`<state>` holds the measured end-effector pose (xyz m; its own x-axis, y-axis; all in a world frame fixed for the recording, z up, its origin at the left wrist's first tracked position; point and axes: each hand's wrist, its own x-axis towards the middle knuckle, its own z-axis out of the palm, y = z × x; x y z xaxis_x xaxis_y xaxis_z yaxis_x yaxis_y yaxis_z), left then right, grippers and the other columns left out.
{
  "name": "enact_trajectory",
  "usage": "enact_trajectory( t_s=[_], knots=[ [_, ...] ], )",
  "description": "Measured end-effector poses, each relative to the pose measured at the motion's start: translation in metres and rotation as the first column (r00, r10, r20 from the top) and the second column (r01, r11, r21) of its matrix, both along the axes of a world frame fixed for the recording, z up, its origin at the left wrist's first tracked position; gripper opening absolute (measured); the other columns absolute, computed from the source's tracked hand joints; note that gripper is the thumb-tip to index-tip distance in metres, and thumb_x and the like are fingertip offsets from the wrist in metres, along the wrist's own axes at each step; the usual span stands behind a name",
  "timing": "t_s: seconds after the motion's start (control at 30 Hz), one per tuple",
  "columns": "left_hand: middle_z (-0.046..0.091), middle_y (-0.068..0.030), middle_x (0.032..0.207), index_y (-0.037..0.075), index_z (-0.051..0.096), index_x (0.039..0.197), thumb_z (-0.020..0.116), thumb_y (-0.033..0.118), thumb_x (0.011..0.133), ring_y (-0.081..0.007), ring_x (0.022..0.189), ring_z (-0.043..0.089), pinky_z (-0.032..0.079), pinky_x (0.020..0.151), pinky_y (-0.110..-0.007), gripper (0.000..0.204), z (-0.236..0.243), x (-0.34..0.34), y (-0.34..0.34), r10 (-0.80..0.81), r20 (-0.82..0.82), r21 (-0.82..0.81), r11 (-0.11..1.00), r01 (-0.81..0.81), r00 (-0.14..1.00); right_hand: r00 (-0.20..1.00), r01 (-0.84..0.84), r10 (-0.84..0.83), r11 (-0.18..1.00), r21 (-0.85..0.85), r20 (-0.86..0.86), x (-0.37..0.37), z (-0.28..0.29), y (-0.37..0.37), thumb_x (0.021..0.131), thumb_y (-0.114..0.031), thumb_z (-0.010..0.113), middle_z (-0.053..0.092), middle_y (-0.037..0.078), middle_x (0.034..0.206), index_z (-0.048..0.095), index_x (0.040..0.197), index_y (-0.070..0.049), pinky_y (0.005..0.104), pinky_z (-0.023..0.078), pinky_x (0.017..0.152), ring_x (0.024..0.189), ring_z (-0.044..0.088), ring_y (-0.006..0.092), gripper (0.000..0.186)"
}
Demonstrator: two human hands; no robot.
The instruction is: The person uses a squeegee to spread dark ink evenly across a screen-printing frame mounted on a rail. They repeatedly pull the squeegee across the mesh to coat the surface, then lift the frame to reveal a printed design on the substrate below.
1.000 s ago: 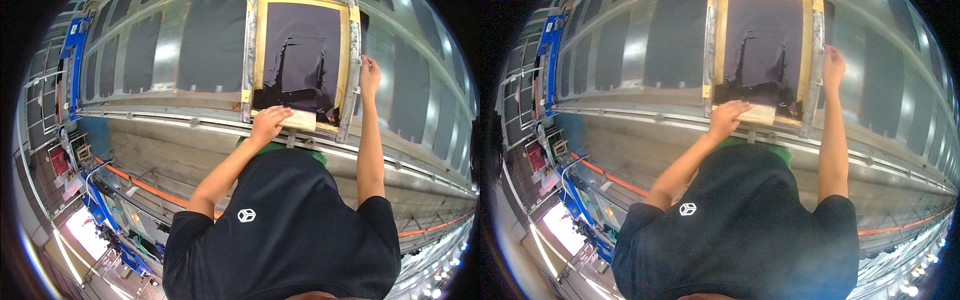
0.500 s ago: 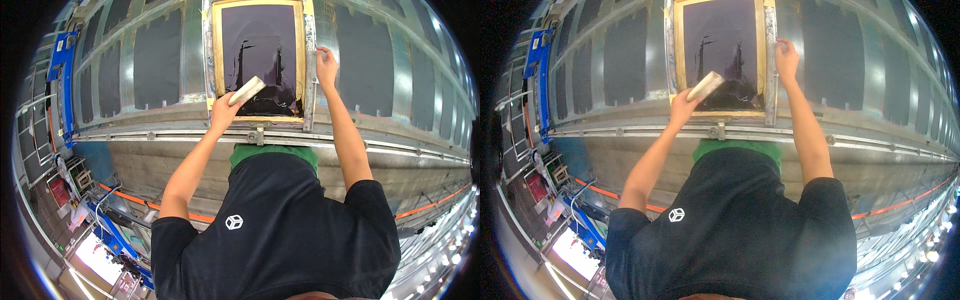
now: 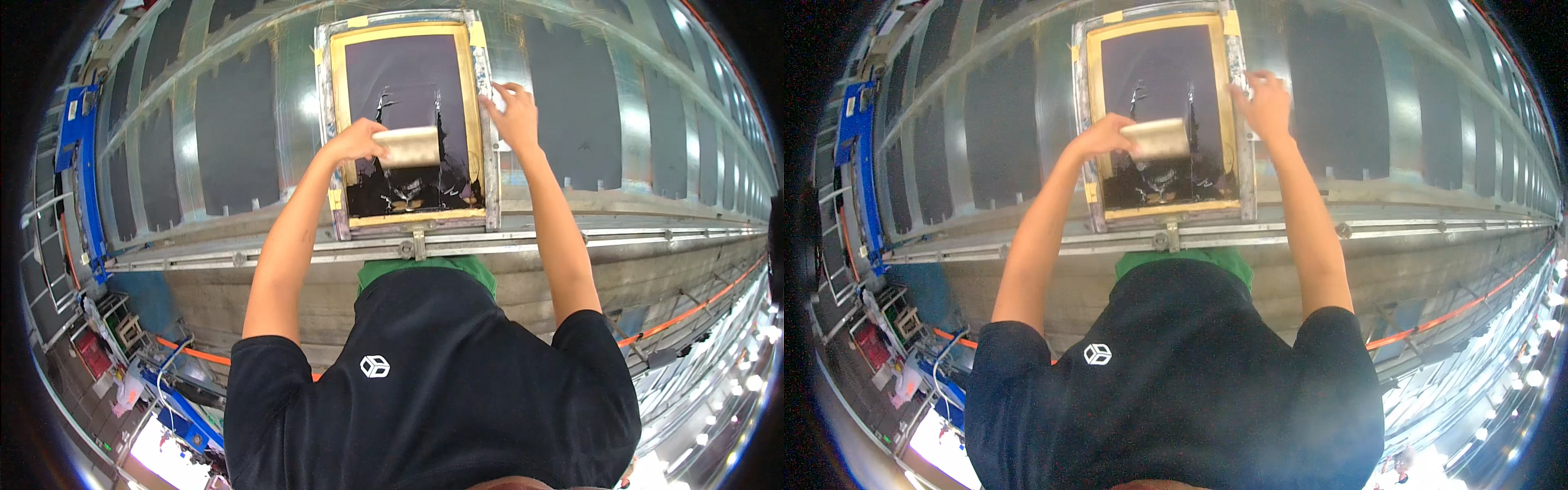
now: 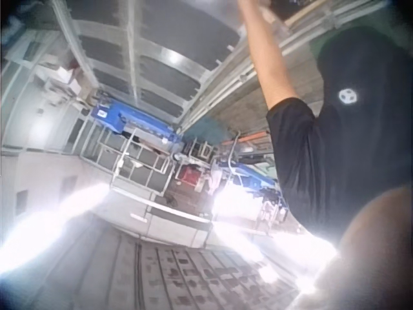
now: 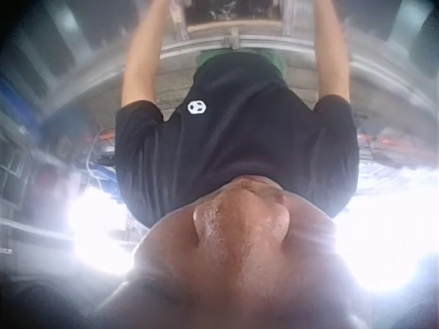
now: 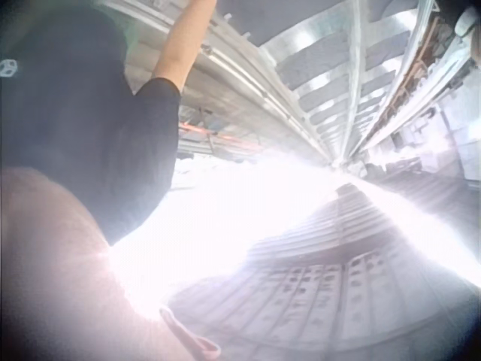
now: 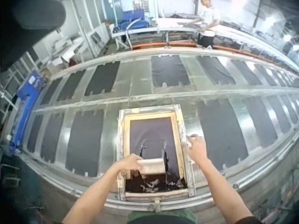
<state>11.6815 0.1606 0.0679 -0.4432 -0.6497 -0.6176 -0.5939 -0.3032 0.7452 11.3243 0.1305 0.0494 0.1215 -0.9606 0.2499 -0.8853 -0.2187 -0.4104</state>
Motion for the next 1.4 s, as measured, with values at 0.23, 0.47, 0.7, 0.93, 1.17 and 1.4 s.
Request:
enact_trajectory(
  t_s=[0.23,0.47,0.7,0.93,1.17,1.4],
  knots=[
    [0.077,-0.0135,0.100,0.013,0.079,0.110,0.076,0.010,0.080,-0.0341,0.094,0.073,0.056,0.085,-0.042,0.030,-0.001,-0.034,-0.014,0.285,0.065,-0.650,0.739,-0.177,0.956,0.920,-0.356,0.379,0.916,0.186,-0.103,0.073,0.034,-0.006,0.083,-0.030,0.080,0.072,0.005,0.122,0.073,0.121,-0.012,0.0427,0.048,0.096,0.111,0.065,0.0273,0.042],
    [0.076,-0.0088,0.117,0.012,0.078,0.113,0.072,-0.001,0.070,-0.0290,0.110,0.069,0.054,0.098,-0.040,0.045,-0.035,-0.043,0.100,0.244,0.068,-0.816,0.572,-0.086,0.967,0.923,-0.383,0.378,0.901,0.205,0.063,0.065,0.011,0.115,0.076,-0.013,0.080,0.071,0.004,0.122,0.072,0.120,-0.012,0.0418,0.046,0.091,0.105,0.063,0.0258,0.045],
    [0.076,-0.0099,0.115,0.010,0.077,0.114,0.072,0.000,0.072,-0.0308,0.111,0.069,0.054,0.098,-0.042,0.043,-0.025,-0.038,0.102,0.232,0.058,-0.830,0.552,-0.082,0.971,0.936,-0.351,0.352,0.929,0.118,0.017,0.067,0.019,0.118,0.076,-0.013,0.080,0.069,0.001,0.122,0.072,0.120,-0.016,0.0414,0.044,0.093,0.107,0.061,0.0242,0.044],
    [0.077,-0.0101,0.106,0.016,0.080,0.107,0.078,0.007,0.076,-0.0313,0.102,0.071,0.055,0.091,-0.041,0.033,-0.012,-0.033,-0.018,0.308,0.087,-0.799,0.590,-0.118,0.947,0.958,-0.285,0.286,0.958,0.037,-0.010,0.084,0.015,0.003,0.079,-0.014,0.077,0.075,-0.004,0.111,0.076,0.111,-0.016,0.0406,0.044,0.089,0.104,0.063,0.0212,0.032],
    [0.077,-0.0091,0.106,0.015,0.080,0.107,0.075,0.007,0.074,-0.0312,0.102,0.071,0.056,0.091,-0.043,0.034,-0.020,-0.037,0.070,0.270,0.129,-0.790,0.609,-0.066,0.954,0.954,-0.296,0.286,0.946,0.131,0.092,0.075,0.003,0.097,0.079,-0.012,0.077,0.074,0.000,0.117,0.075,0.116,-0.016,0.0416,0.045,0.088,0.101,0.064,0.0238,0.038],
    [0.076,-0.0068,0.116,0.011,0.077,0.112,0.074,0.002,0.071,-0.0285,0.111,0.069,0.054,0.095,-0.041,0.042,-0.028,-0.037,0.123,0.221,0.061,-0.802,0.591,-0.084,0.973,0.943,-0.332,0.323,0.932,0.146,0.081,0.070,0.015,0.141,0.075,-0.011,0.079,0.073,-0.001,0.119,0.073,0.117,-0.016,0.0406,0.044,0.089,0.101,0.062,0.0224,0.042]
  ],
)
